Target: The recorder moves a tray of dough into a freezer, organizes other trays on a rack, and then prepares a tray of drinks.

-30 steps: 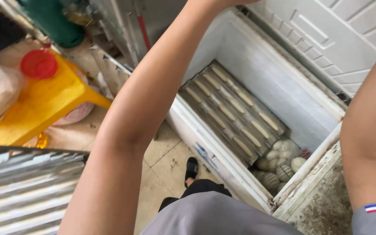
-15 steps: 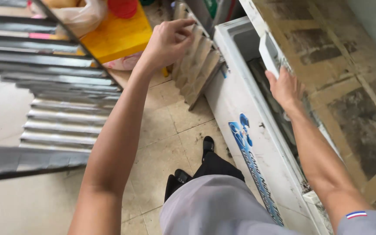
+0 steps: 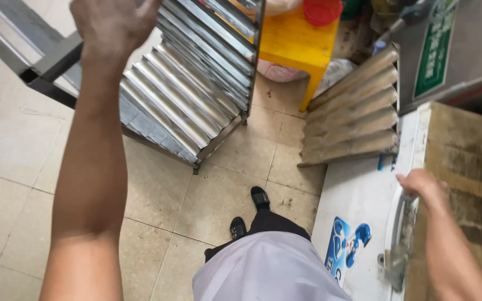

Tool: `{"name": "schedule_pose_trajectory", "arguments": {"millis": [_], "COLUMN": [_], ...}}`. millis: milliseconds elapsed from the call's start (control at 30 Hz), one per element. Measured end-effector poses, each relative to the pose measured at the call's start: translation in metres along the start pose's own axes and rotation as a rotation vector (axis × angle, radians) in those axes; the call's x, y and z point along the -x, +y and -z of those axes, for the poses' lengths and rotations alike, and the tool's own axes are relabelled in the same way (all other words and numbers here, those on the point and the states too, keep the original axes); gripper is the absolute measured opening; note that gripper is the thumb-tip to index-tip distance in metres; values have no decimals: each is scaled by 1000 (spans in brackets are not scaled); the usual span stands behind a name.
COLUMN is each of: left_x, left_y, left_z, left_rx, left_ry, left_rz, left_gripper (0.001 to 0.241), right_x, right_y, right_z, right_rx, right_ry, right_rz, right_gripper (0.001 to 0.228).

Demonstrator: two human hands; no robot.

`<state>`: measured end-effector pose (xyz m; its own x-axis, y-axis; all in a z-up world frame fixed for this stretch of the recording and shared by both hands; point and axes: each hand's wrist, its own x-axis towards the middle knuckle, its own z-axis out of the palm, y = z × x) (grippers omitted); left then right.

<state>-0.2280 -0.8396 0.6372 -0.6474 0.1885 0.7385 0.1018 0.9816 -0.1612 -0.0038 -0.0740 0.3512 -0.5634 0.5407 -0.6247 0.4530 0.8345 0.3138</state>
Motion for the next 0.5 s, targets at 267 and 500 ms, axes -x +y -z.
{"name": "schedule_pose_trajectory", "arguments": {"millis": [267, 500], "left_x": [22, 90], "left_y": [5, -42], "left_z": [67, 125], "left_rx": [-11, -141], "left_ry": [-545, -588], "left_rz": [328, 402], "left_gripper": [84, 88], "right_x": [110, 227], "right_y": [-274, -434], "right_z": [262, 303], "right_rx": [-955, -1272], "right_ry": [578, 638], "right_rz": [1070, 1758], "right_gripper": [47, 61]}}
